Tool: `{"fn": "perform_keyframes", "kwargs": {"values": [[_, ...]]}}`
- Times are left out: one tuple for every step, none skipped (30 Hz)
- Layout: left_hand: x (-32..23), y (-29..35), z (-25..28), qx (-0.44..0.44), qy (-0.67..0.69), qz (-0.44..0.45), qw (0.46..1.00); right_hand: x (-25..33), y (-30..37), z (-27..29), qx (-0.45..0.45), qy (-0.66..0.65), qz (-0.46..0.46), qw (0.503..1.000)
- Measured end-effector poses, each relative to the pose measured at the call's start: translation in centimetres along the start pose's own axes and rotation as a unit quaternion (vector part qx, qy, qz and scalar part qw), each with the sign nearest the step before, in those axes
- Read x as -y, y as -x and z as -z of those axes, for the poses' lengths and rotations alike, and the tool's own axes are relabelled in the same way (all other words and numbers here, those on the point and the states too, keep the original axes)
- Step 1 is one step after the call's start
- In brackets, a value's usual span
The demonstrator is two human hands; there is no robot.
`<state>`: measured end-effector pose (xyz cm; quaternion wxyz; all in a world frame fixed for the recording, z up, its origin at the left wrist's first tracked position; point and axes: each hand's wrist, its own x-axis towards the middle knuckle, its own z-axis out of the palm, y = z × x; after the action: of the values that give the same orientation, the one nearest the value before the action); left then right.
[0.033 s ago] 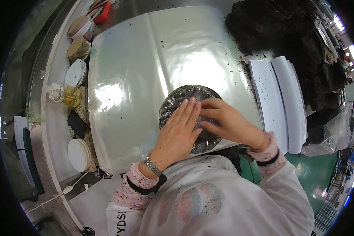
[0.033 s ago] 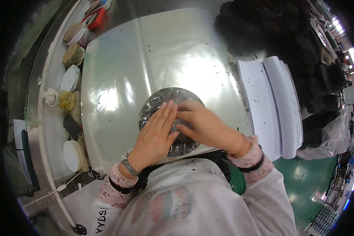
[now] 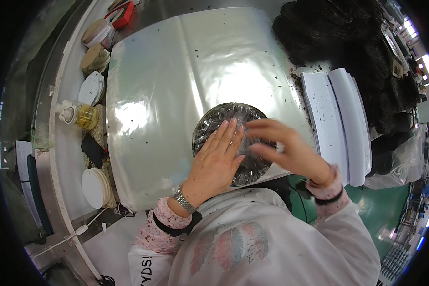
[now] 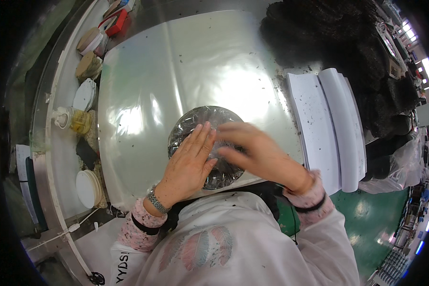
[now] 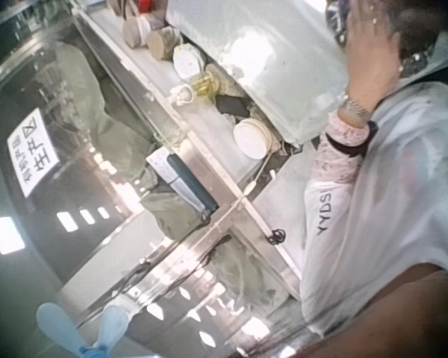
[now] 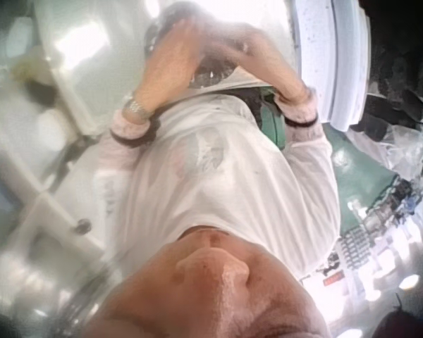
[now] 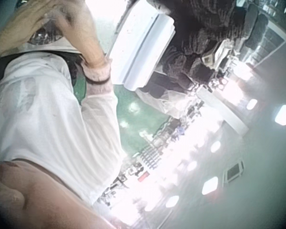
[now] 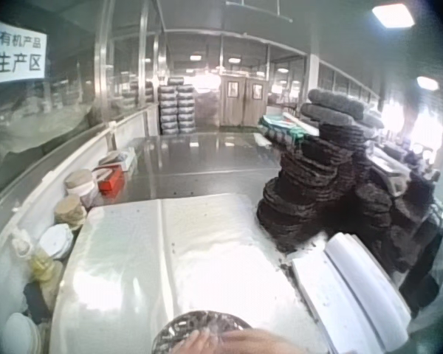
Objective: The person repeatedly packs a dark, granular food substance into a round metal mold on a stainless steel table. They press the material down by hand, cover it with a sheet of plastic wrap, and then place a circular paper label on top. The process is repeated multiple times in a continuous loop.
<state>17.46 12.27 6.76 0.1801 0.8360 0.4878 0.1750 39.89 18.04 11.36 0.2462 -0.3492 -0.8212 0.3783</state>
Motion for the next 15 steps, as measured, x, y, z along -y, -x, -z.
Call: {"fn": "perform_keyframes", "kwargs": {"values": [[0.0, 0.0, 0.0, 0.006, -0.001, 0.001, 1.0, 0.2, 1.3, 0.9, 0.0, 0.028, -0.019, 0.999], [0.0, 0.0, -0.2, 0.012, -0.001, -0.001, 1.0, 0.3, 2.6, 1.6, -0.001, 0.058, -0.039, 0.998], [-0.1, -0.3, -0.2, 0.022, -0.001, -0.009, 1.0, 0.6, 3.8, 1.9, -0.008, 0.088, -0.064, 0.994], [-0.2, -0.5, 0.0, 0.026, 0.004, -0.003, 1.0, 0.3, 3.6, -0.4, 0.016, 0.097, -0.079, 0.992], [-0.6, -0.7, 0.5, 0.034, 0.007, 0.0, 0.999, -0.7, 3.0, -2.7, -0.006, 0.305, 0.042, 0.952], [-0.8, -1.0, 0.5, 0.041, 0.016, -0.003, 0.999, 0.1, 2.1, -3.4, 0.045, 0.31, -0.012, 0.95], [-1.0, -1.2, 0.7, 0.048, 0.002, 0.009, 0.999, 0.6, 1.3, -3.1, 0.094, 0.312, -0.065, 0.943], [-0.9, -1.2, 0.6, 0.051, -0.009, 0.014, 0.999, -0.1, 1.3, -2.2, 0.078, 0.255, -0.018, 0.964], [-1.0, -1.0, 0.4, 0.056, -0.018, 0.019, 0.998, -1.3, 1.8, -1.5, 0.062, 0.195, 0.03, 0.978], [-1.1, -1.0, 0.4, 0.06, -0.012, 0.014, 0.998, -2.2, 2.5, -0.2, 0.044, 0.138, 0.077, 0.986], [-1.1, -0.9, 0.6, 0.059, -0.01, 0.017, 0.998, -2.3, 3.6, 2.3, 0.002, -0.013, -0.015, 1.0], [-1.4, -0.7, 0.9, 0.058, -0.008, 0.029, 0.998, -2.2, 5.1, 5.5, -0.036, -0.169, -0.1, 0.98], [-1.6, -0.9, 0.9, 0.055, -0.002, 0.026, 0.998, -5.5, 7.9, 8.0, -0.135, -0.068, -0.175, 0.973], [-1.8, -0.9, 1.0, 0.053, -0.003, 0.028, 0.998, -7.6, 10.2, 11.1, -0.228, 0.082, -0.168, 0.956], [-1.9, -1.2, 1.1, 0.053, -0.003, 0.026, 0.998, -12.5, 14.1, 14.2, -0.284, 0.284, -0.146, 0.904]]}}
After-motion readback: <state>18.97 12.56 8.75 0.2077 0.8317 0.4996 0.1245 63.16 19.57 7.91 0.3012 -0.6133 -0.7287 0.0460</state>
